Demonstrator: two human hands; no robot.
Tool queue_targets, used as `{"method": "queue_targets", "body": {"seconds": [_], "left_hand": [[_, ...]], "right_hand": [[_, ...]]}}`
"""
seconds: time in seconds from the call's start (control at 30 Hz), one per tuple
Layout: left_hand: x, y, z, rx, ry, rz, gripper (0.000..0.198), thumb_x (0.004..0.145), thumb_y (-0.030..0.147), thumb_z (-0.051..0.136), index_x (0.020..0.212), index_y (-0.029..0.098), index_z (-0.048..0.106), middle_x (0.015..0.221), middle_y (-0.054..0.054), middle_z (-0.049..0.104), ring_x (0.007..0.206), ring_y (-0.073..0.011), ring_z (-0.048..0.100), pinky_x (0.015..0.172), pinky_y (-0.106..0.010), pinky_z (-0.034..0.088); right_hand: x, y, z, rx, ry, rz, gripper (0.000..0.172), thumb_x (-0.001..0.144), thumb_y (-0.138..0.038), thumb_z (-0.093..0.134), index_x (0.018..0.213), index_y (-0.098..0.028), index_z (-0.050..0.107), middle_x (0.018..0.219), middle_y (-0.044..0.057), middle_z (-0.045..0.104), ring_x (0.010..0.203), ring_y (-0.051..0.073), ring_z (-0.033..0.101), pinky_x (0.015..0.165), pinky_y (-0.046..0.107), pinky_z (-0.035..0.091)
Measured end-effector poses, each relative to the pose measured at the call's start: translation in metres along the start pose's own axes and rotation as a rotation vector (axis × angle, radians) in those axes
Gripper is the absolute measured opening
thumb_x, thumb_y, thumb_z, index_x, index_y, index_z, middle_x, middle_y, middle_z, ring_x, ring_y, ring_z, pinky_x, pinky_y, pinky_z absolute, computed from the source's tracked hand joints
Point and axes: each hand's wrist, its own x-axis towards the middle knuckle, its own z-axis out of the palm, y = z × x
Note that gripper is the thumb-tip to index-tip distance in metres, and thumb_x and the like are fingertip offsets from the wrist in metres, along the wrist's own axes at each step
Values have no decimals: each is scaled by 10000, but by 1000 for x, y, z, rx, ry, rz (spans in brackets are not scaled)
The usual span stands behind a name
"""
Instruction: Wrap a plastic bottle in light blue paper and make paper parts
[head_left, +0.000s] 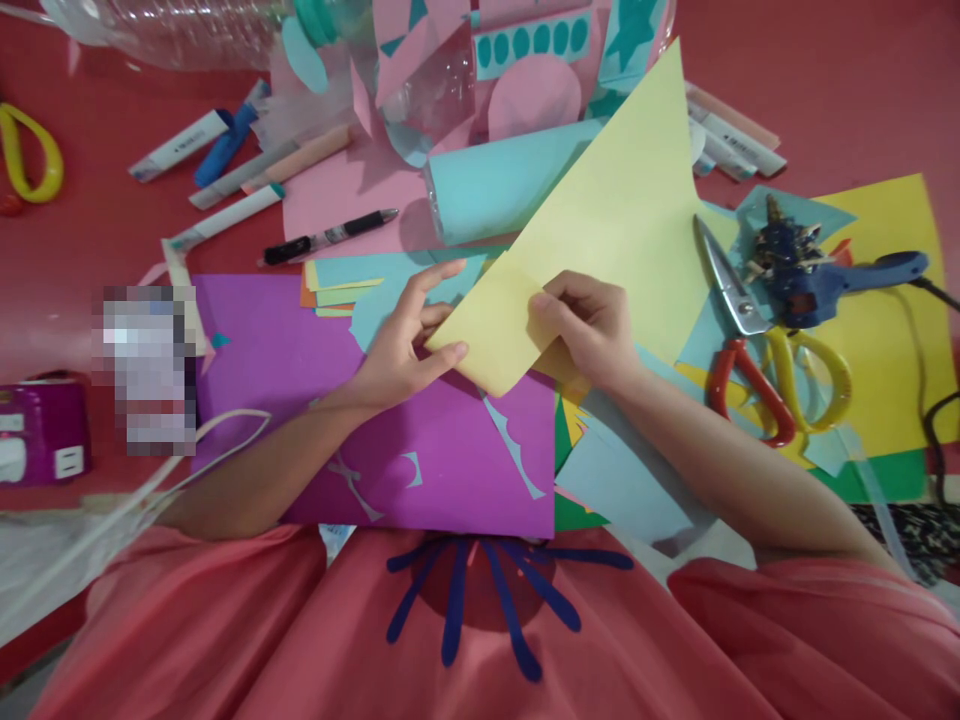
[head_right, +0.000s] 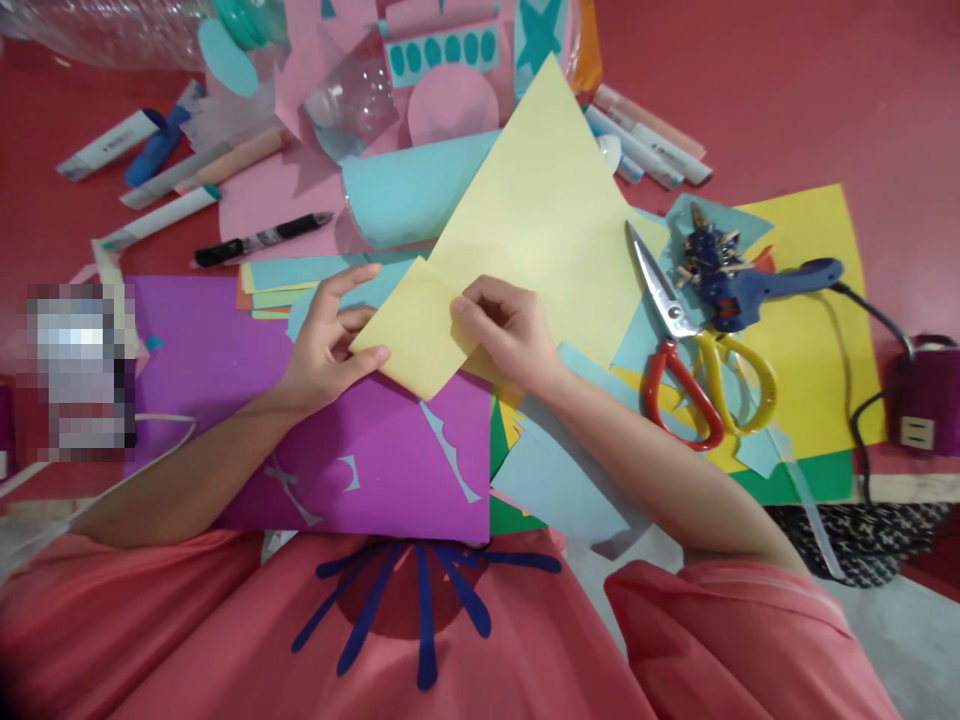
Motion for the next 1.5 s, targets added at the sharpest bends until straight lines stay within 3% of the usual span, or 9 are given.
{"method": "queue_targets", "body": {"seconds": [0.2, 0.47, 0.57, 0.67, 0.87, 0.97, 1.07, 1.23, 1.5], "left_hand": [[4, -6, -2, 72, 257, 102, 282, 799, 275, 649, 1072, 209, 631, 732, 17, 607, 623, -91, 561, 554, -195, 460], [9, -13, -9, 166, 471, 90, 174, 820, 356, 636, 932, 231, 680, 899, -18, 687, 723, -112, 597, 634, -232, 492], [8, -14, -10, 195, 463, 64, 208, 827, 404, 623, 930, 231, 673, 890, -19, 676, 705, -113, 584, 618, -238, 489], [9, -16, -11, 202, 430, 75, 256, 828, 448, 627, 967, 235, 660, 909, -28, 663, 737, -120, 593, 630, -237, 496], [7, -17, -11, 182, 375, 115, 408, 843, 529, 610, 1155, 269, 565, 886, -34, 634, 750, -135, 616, 637, -254, 515], [4, -17, -9, 191, 318, 69, 520, 845, 559, 583, 1274, 282, 486, 825, -21, 630, 702, -138, 613, 612, -271, 510], [5, -21, -9, 188, 342, 86, 607, 827, 551, 608, 1350, 313, 414, 746, 11, 601, 616, -121, 572, 557, -260, 478], [6, -21, -9, 216, 411, 109, 545, 833, 572, 594, 1287, 306, 453, 692, 27, 547, 542, -109, 513, 502, -257, 422], [3, -10, -5, 259, 496, 169, 340, 839, 572, 609, 1033, 313, 503, 677, 41, 512, 562, -116, 518, 519, -266, 444]], "right_hand": [[2, -1, 0, 90, 49, 23, 211, 821, -239, 573, 626, -198, 504, 559, -31, 485, 519, 82, 411, 490, 240, 323], [0, -1, -2, 23, -184, 53, 298, 819, -270, 596, 587, -200, 422, 519, -54, 393, 495, 66, 338, 477, 243, 252], [0, 0, -4, 0, -268, 72, 333, 814, -316, 606, 577, -203, 400, 520, -58, 358, 503, 63, 296, 478, 251, 233], [0, 0, -4, 3, -270, 76, 371, 829, -353, 591, 569, -210, 369, 512, -56, 344, 509, 68, 297, 482, 251, 235], [1, -4, -2, 81, -151, 57, 371, 846, -304, 582, 544, -208, 388, 491, -46, 390, 466, 68, 309, 460, 255, 241], [2, -4, -2, 82, -81, 48, 405, 848, -357, 609, 539, -211, 391, 490, -44, 395, 458, 73, 343, 464, 261, 256], [3, -3, -2, 65, -50, 58, 453, 839, -433, 633, 534, -217, 377, 481, -43, 395, 452, 77, 347, 461, 265, 266], [2, -5, -1, 84, -41, 52, 444, 839, -412, 629, 525, -218, 382, 467, -37, 418, 441, 76, 353, 444, 262, 269], [3, -5, -1, 59, -48, 90, 463, 827, -455, 625, 523, -217, 367, 454, -42, 417, 442, 70, 364, 438, 247, 268]]}}
